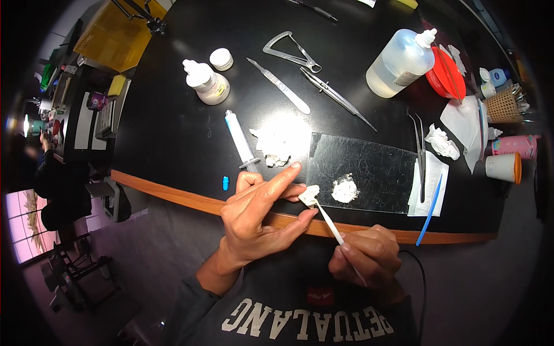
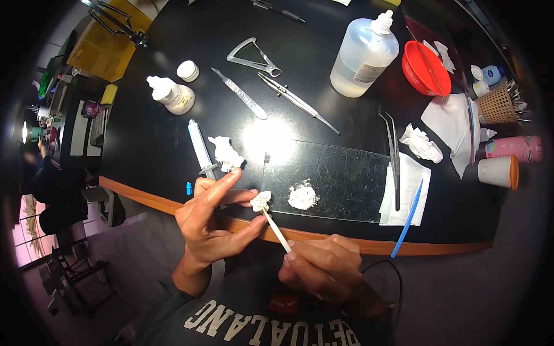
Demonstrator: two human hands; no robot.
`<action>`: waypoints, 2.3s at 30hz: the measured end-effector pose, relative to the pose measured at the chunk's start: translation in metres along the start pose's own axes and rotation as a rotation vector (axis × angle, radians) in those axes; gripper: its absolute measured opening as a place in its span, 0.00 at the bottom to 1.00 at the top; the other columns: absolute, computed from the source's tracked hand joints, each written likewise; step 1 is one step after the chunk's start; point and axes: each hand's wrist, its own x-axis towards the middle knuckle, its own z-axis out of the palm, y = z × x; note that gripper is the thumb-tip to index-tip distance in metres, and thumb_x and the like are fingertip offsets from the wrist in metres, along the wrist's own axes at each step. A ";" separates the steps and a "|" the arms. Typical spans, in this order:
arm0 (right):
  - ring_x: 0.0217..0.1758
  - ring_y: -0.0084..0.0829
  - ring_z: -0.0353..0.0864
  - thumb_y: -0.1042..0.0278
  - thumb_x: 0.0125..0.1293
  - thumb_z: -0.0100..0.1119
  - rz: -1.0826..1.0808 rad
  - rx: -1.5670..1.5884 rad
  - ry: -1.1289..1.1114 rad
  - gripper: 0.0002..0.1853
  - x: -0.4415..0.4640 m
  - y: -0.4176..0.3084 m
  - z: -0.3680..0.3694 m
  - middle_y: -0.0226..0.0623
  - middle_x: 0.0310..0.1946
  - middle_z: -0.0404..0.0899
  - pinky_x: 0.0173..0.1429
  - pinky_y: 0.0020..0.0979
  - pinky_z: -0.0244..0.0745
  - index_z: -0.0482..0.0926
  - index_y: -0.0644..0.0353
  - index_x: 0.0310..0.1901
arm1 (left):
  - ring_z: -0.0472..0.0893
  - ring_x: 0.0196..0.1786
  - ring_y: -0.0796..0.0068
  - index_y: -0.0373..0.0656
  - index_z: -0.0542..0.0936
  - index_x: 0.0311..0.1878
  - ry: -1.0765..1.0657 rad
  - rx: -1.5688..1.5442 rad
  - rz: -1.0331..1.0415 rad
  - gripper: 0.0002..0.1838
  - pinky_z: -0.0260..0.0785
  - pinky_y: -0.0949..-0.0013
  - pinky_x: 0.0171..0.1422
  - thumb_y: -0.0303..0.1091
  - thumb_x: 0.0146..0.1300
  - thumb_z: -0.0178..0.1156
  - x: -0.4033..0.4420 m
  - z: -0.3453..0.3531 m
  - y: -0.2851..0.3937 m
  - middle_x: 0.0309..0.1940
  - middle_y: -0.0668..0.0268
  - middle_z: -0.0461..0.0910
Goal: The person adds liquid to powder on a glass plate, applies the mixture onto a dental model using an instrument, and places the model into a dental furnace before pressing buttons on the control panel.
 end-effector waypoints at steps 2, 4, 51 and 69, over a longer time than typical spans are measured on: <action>0.35 0.27 0.91 0.75 0.64 0.76 -0.004 -0.002 -0.006 0.17 0.001 0.000 0.000 0.35 0.42 0.89 0.28 0.26 0.76 0.84 0.58 0.54 | 0.86 0.38 0.79 0.29 0.81 0.69 -0.003 -0.003 -0.002 0.43 0.73 0.77 0.47 0.25 0.46 0.88 0.000 0.000 0.000 0.42 0.59 0.95; 0.35 0.27 0.92 0.75 0.64 0.76 -0.005 0.000 -0.009 0.17 0.001 0.000 0.000 0.35 0.42 0.89 0.28 0.26 0.76 0.84 0.58 0.54 | 0.86 0.39 0.79 0.29 0.81 0.69 -0.003 -0.009 -0.015 0.43 0.73 0.77 0.47 0.25 0.46 0.88 -0.001 0.000 0.000 0.42 0.59 0.95; 0.34 0.26 0.91 0.79 0.61 0.75 0.005 -0.009 -0.002 0.20 0.000 0.000 -0.001 0.35 0.42 0.87 0.28 0.25 0.76 0.82 0.58 0.55 | 0.84 0.39 0.80 0.30 0.81 0.69 -0.001 -0.015 -0.006 0.44 0.74 0.79 0.44 0.25 0.46 0.89 0.000 0.001 0.000 0.41 0.59 0.95; 0.33 0.25 0.91 0.78 0.62 0.74 0.003 -0.017 0.025 0.18 -0.003 -0.001 0.000 0.34 0.41 0.88 0.28 0.25 0.75 0.83 0.58 0.54 | 0.84 0.41 0.79 0.29 0.81 0.69 0.002 -0.024 -0.018 0.44 0.77 0.79 0.42 0.27 0.46 0.89 -0.001 0.000 0.000 0.41 0.59 0.95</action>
